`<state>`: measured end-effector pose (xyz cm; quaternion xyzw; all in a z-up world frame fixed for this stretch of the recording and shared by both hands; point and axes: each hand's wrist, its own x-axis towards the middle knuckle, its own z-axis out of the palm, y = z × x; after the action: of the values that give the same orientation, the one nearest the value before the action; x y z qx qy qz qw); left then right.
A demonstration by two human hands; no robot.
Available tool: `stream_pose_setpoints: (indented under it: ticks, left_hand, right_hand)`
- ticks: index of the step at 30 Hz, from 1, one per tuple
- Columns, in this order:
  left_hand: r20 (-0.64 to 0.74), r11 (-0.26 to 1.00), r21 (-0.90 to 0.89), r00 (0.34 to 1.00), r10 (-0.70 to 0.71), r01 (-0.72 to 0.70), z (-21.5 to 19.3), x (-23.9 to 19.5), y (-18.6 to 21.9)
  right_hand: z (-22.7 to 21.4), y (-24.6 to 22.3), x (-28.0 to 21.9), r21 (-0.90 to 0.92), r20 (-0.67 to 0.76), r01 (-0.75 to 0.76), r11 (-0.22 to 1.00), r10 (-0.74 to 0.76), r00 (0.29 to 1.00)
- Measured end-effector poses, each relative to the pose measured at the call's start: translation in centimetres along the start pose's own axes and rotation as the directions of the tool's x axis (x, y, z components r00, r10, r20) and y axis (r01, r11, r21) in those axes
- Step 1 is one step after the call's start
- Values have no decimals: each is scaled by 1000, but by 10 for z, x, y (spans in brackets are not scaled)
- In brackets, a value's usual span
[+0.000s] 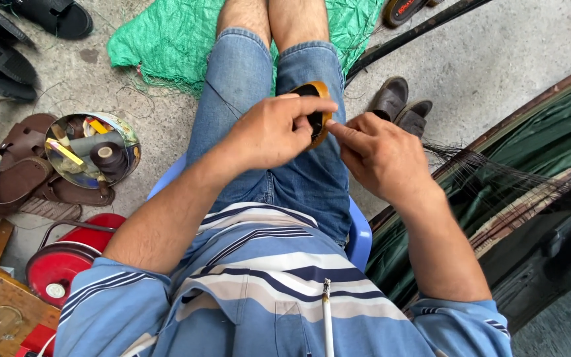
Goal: The person sits on a blue plastic chair and sews the sole of a brown slipper using a needle and thread. They hold the slipper between their legs and repeatedly pull the thread through the sole to stitch it.
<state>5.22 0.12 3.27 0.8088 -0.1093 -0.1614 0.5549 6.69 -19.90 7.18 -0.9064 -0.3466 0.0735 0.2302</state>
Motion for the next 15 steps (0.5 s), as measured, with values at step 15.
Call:
stream_pose_setpoints:
  ticks: [15]
  left_hand:
    - [-134,966,-190,979,154,-178,16,-26,-41]
  right_hand:
    - [61,31,-15,910,37,-219,353,455,890]
